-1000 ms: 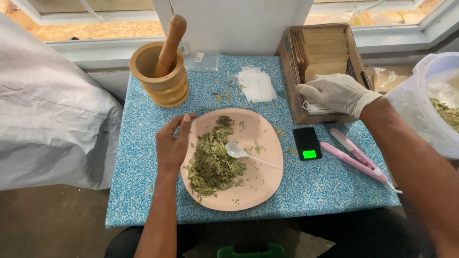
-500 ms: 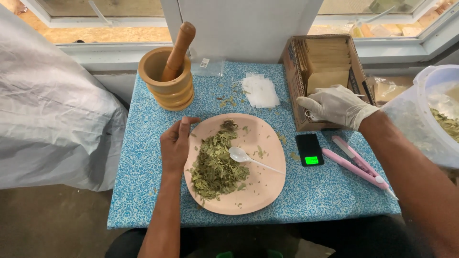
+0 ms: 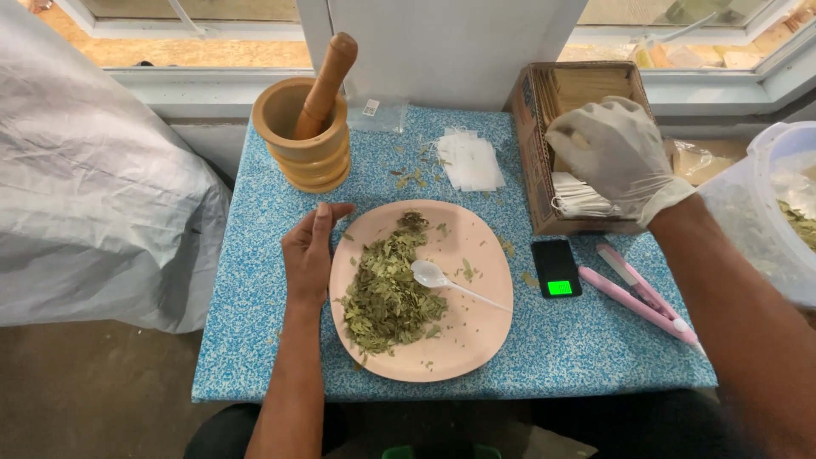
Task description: Filling small filter bags with dried tea leaves, weighing them on a digital scale, and sealing them with a handheld heat sealer.
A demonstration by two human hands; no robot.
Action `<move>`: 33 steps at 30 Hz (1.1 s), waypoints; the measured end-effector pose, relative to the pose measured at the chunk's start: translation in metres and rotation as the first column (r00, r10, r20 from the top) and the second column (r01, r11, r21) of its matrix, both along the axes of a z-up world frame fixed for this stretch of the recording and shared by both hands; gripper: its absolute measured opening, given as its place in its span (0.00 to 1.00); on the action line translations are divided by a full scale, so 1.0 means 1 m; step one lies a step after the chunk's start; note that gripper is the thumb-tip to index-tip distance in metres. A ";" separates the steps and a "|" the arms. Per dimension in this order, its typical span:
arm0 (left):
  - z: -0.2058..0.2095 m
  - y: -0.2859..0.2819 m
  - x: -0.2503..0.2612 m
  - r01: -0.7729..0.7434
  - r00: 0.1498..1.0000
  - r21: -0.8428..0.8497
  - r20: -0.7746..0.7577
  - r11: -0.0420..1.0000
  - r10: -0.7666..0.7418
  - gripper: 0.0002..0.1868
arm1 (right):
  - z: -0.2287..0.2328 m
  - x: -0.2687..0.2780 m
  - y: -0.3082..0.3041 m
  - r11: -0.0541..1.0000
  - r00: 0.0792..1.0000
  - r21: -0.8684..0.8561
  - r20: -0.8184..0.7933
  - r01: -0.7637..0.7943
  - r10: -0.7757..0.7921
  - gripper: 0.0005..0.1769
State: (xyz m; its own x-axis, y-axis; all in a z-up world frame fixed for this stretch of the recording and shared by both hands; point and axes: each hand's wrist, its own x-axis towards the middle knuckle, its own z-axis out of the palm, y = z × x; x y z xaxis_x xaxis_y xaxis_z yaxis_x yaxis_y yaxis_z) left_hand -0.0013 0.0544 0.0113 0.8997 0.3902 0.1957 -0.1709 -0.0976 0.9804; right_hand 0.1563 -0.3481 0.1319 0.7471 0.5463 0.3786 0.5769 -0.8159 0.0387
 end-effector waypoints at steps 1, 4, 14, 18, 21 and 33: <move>-0.004 0.001 0.000 0.005 1.000 -0.001 0.000 1.000 -0.005 0.23 | -0.012 0.004 0.008 1.000 1.000 -0.001 0.000 0.005 -0.005 0.20; -0.010 0.002 0.003 0.079 0.996 -0.067 0.054 0.995 -0.075 0.25 | -0.050 0.014 0.031 0.989 0.999 -0.148 -0.030 0.021 -0.025 0.20; 0.005 0.000 -0.006 0.057 0.998 -0.069 0.005 0.996 -0.056 0.21 | -0.195 0.066 0.054 0.824 0.992 -0.554 0.087 0.122 -0.088 0.28; 0.011 -0.004 -0.006 0.029 1.000 -0.107 -0.004 0.994 -0.030 0.20 | -0.216 0.072 0.048 0.881 0.991 -0.464 0.131 0.099 -0.042 0.19; 0.007 -0.002 -0.004 0.008 1.000 -0.107 -0.004 0.994 -0.008 0.20 | -0.216 0.066 0.049 0.915 0.989 -0.392 0.145 0.091 -0.036 0.11; 0.015 -0.002 -0.009 -0.076 0.996 -0.027 0.050 0.997 0.078 0.20 | -0.136 0.048 0.056 0.974 0.904 -0.154 0.419 0.167 -0.089 0.07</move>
State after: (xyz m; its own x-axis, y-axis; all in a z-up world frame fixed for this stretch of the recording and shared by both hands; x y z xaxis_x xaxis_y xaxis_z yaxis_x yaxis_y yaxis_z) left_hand -0.0105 0.0528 0.0261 0.8559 0.4632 0.2297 -0.2138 -0.0875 0.9730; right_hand 0.2040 -0.2921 -0.0040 0.6174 0.5450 0.5674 0.3701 -0.8376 0.4019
